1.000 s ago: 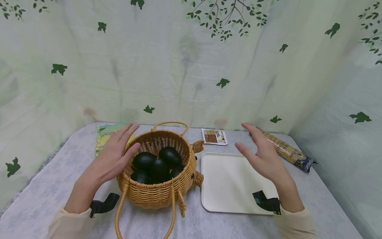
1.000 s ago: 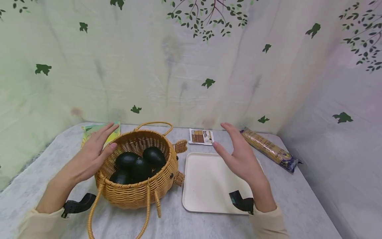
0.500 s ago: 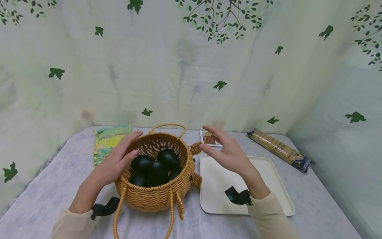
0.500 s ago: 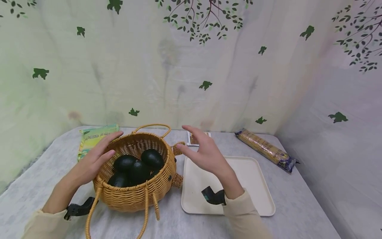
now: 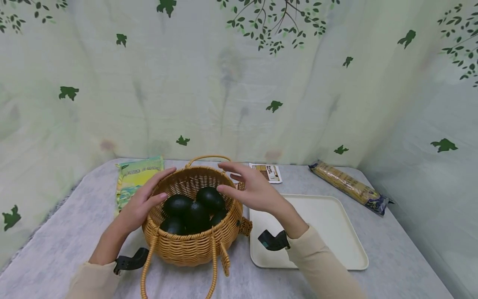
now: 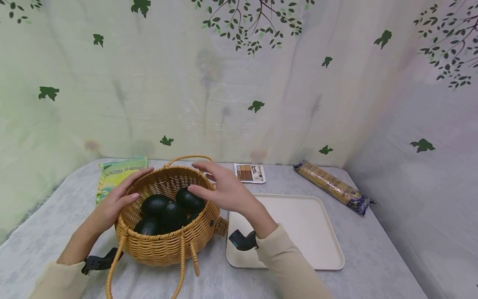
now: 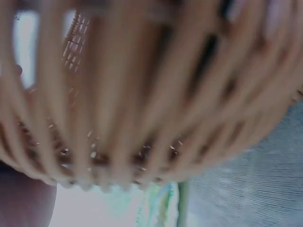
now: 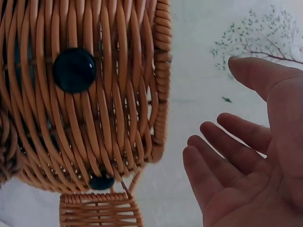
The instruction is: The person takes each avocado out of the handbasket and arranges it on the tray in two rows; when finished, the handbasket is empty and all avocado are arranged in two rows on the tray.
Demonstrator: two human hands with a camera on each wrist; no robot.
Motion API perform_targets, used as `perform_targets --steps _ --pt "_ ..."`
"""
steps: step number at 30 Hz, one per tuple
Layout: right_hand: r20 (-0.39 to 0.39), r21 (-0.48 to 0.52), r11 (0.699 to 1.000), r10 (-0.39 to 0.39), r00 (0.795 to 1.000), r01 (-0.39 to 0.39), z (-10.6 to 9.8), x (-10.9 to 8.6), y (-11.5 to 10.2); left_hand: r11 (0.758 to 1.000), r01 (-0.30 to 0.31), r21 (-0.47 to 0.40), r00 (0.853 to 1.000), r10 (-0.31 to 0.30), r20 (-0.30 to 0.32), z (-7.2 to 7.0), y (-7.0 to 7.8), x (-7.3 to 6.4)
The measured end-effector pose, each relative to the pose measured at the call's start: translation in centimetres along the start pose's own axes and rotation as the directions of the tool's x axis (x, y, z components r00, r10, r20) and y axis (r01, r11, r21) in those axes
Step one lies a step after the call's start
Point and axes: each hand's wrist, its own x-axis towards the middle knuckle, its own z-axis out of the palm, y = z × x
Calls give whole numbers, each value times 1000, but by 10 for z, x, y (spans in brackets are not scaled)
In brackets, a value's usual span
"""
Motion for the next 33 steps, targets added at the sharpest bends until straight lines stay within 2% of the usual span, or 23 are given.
perform_targets --steps 4,8,11,15,23,29,33 --pt "43 -49 999 2 999 0 7 9 -5 994 -3 -112 1000 0 -27 4 -12 -3" --pt "86 -83 996 -15 996 22 14 18 -9 964 -20 -267 998 5 -59 10 -22 -8" --pt "121 -84 996 -29 992 40 19 25 -11 941 -36 -337 997 12 -74 12 -26 -9" --pt "159 -124 991 -35 987 55 26 33 -11 932 -19 -361 996 -12 -85 13 -27 -9" --pt "223 -188 981 -8 975 51 39 49 -10 908 72 -413 992 -109 -68 14 -32 -9" --pt "263 -241 967 -20 965 85 45 62 -12 902 89 -423 990 -127 -63 14 -32 -9" --pt "295 -287 955 15 956 73 49 66 -9 898 100 -429 989 -136 -56 14 -33 -9"
